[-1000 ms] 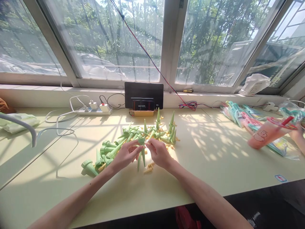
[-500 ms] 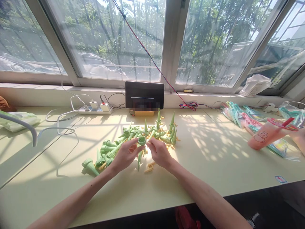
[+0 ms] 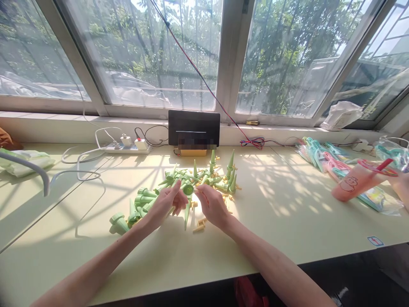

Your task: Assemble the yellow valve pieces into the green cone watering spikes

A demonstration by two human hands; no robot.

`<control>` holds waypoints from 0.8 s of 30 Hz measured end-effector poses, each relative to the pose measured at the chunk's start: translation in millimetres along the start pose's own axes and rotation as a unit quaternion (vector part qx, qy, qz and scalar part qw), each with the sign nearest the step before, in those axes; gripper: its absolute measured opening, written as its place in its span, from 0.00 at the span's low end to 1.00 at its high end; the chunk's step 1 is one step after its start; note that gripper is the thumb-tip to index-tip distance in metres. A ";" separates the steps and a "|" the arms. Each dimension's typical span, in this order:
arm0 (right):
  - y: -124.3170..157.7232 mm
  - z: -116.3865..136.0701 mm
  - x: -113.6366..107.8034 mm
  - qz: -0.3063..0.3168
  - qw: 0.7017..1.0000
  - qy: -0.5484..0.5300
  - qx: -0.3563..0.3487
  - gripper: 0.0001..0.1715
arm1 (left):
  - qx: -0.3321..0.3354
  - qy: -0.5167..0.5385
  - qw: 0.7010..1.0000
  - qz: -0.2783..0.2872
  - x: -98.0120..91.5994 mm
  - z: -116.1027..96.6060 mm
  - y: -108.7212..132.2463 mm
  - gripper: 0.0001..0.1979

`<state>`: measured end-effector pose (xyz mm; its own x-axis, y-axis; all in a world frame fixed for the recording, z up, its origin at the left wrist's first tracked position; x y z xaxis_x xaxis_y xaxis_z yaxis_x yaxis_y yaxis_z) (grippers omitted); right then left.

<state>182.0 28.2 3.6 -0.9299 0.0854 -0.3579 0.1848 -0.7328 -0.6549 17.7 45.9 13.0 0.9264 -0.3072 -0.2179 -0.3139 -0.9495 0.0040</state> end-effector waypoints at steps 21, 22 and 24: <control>0.5 -6.3 1.3 0.080 0.995 -0.053 0.021 0.12 | 0.013 -0.022 0.999 0.039 -4.9 9.2 -3.9 0.23; 0.5 -7.1 0.9 0.076 0.995 -0.055 0.028 0.12 | 0.022 -0.038 0.999 0.030 -5.6 8.0 -3.3 0.22; 0.6 -8.6 0.4 0.070 0.995 -0.057 0.039 0.13 | 0.035 -0.073 0.997 0.012 -6.6 4.6 -1.4 0.18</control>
<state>184.5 33.6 -2.7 -0.9277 -0.0952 -0.3610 0.2937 -0.7830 -0.5483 11.1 49.5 9.9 0.8795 -0.3124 -0.3590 -0.3546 -0.9333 -0.0563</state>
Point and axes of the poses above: each hand's wrist, its own y-axis away from the middle knuckle, its own x-axis out of the palm, z = x × y, the point moved 3 cm from there along -y, towards the middle knuckle, and after that the axes turned 10 degrees about -y, right-handed, at the moved point
